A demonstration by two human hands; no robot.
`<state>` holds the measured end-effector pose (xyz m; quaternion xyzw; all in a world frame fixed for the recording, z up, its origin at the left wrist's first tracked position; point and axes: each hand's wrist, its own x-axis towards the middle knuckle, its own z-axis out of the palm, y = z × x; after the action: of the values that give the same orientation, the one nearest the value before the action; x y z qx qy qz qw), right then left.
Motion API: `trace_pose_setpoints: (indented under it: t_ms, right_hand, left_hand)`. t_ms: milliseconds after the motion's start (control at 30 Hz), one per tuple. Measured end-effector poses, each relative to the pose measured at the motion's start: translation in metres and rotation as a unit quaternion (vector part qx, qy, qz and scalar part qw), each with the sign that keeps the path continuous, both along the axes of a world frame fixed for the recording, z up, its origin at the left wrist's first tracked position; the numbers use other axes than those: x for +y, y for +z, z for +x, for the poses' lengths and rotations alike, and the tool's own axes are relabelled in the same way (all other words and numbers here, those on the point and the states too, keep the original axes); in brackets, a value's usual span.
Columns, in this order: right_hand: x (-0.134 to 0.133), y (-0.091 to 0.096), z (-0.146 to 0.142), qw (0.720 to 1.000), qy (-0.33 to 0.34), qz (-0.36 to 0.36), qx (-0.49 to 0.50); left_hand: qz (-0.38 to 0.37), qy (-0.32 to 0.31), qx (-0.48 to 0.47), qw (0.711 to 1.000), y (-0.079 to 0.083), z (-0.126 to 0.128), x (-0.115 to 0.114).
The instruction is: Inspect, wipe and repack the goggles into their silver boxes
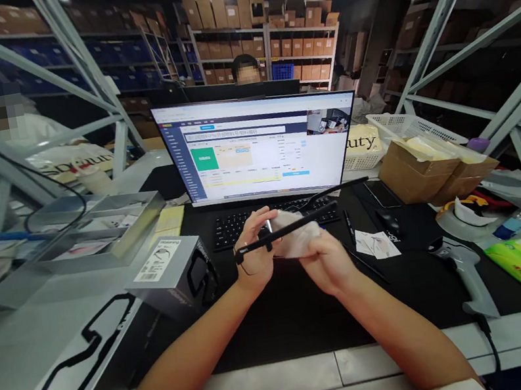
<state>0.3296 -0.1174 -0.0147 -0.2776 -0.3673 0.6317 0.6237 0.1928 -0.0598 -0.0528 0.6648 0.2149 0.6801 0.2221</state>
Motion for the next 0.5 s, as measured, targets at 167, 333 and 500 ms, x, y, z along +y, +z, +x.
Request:
trace_pose_setpoints:
  t_ms: [167,333,500]
  right_hand:
    - [-0.005,0.007,0.003,0.998,-0.041,0.033,-0.037]
    - [-0.009,-0.005,-0.014,0.998,0.017,-0.034,-0.053]
    - [0.003,0.002,0.004,0.998,-0.046,-0.002,-0.047]
  left_hand:
    - [0.022,0.026,0.015,0.999,0.003,0.000,-0.002]
    - [0.002,0.014,0.003,1.000,-0.002,0.001,0.002]
    - [0.019,0.018,0.006,1.000,-0.001,0.001,0.006]
